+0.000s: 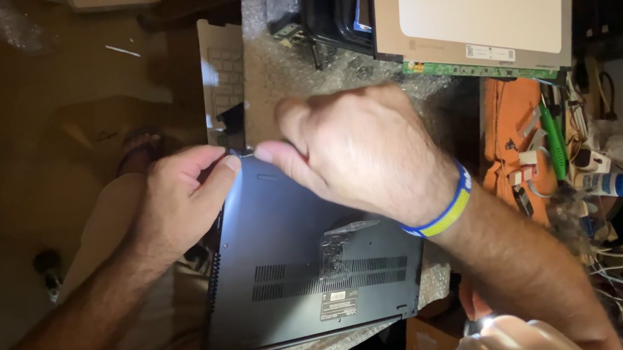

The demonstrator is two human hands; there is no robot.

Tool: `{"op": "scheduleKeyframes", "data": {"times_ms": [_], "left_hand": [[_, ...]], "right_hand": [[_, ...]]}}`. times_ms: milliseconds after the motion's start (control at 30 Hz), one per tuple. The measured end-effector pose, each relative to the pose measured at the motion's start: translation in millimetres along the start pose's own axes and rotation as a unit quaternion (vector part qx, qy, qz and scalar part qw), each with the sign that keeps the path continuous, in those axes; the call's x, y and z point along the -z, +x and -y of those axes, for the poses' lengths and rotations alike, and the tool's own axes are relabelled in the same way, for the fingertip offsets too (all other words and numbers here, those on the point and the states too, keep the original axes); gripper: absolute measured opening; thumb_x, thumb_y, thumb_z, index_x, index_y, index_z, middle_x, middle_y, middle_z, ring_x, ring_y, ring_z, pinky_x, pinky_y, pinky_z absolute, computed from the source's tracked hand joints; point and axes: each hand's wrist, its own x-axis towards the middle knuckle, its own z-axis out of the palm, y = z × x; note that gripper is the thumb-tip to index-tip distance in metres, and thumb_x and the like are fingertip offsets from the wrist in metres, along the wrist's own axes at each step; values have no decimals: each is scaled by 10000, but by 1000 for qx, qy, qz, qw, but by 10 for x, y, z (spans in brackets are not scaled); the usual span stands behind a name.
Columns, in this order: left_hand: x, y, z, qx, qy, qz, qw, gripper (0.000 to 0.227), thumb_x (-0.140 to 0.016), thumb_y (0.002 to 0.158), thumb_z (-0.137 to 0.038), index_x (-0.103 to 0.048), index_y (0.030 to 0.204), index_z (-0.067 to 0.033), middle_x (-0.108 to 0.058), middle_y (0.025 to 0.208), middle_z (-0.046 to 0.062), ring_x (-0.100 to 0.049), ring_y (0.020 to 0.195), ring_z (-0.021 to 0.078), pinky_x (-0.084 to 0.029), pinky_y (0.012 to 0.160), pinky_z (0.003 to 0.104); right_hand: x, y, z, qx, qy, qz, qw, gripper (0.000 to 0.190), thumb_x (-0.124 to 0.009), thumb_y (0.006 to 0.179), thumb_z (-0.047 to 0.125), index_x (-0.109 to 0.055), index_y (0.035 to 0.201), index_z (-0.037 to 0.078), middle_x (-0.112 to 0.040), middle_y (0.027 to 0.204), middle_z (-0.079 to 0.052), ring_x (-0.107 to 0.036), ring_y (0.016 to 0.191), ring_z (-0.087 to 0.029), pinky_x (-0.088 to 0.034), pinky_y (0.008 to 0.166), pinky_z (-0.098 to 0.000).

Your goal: Removing screws from the back panel of a laptop using a screwdriver to disassemble it.

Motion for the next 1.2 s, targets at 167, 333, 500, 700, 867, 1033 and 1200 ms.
{"op": "scheduleKeyframes", "data": {"times_ms": [167, 333, 500, 700, 867, 1033, 1200], "left_hand": [[-23, 1, 12, -48, 15, -16, 999, 384, -604, 991, -220, -482, 652, -89, -384, 607, -13, -377, 619, 120, -318, 575, 337], [-9, -6, -61, -52, 15, -24, 998, 425, -606, 976, -192, -387, 625, -93, -315, 603, -24, -334, 599, 122, -294, 563, 332], [-4, -8, -52, -57, 9, -16, 998, 408, -606, 986, -190, -435, 631, -82, -348, 603, -16, -354, 605, 126, -308, 571, 330], [-18, -33, -66, -50, 31, -31, 998, 350, -601, 985, -188, -506, 667, -75, -396, 612, -11, -393, 634, 130, -341, 607, 323], [12, -33, -116, -83, 60, -30, 994, 364, -601, 991, -175, -493, 658, -73, -376, 590, 15, -375, 598, 144, -318, 566, 367], [4, -39, -93, -87, 55, -21, 994, 282, -590, 1019, -144, -608, 756, -45, -435, 649, 21, -432, 665, 152, -355, 629, 334], [19, -65, -95, -18, 68, -5, 998, 246, -602, 1054, -210, -721, 897, -64, -488, 691, -31, -435, 700, 89, -356, 625, 304]], "right_hand": [[97, 43, -33, 35, 159, 1, 987, 157, -571, 1045, 267, -526, 1076, 120, -689, 871, -55, -732, 678, -264, -646, 560, -506], [3, 44, -2, 1, 53, -4, 999, 403, -522, 1056, 545, -531, 1026, 144, -669, 674, -16, -684, 548, -340, -526, 467, -533], [20, 55, -3, -29, 24, -28, 999, 470, -517, 1041, 640, -582, 1003, 176, -683, 700, -2, -685, 565, -298, -500, 433, -473], [-100, -8, -27, -27, 31, -57, 998, 484, -467, 1063, 601, -579, 1004, 134, -694, 720, -24, -685, 540, -319, -503, 410, -492], [24, 3, -16, -14, 152, -13, 988, 355, -533, 1061, 470, -476, 1132, 126, -703, 815, -37, -720, 609, -329, -588, 486, -559], [-151, 29, 29, -2, 114, -112, 987, 466, -416, 1069, 559, -541, 1005, 115, -643, 653, 11, -693, 504, -268, -581, 434, -498], [-212, 1, 88, -82, 68, -120, 987, 572, -424, 999, 733, -604, 958, 192, -664, 606, 12, -703, 533, -315, -520, 450, -490]]}}
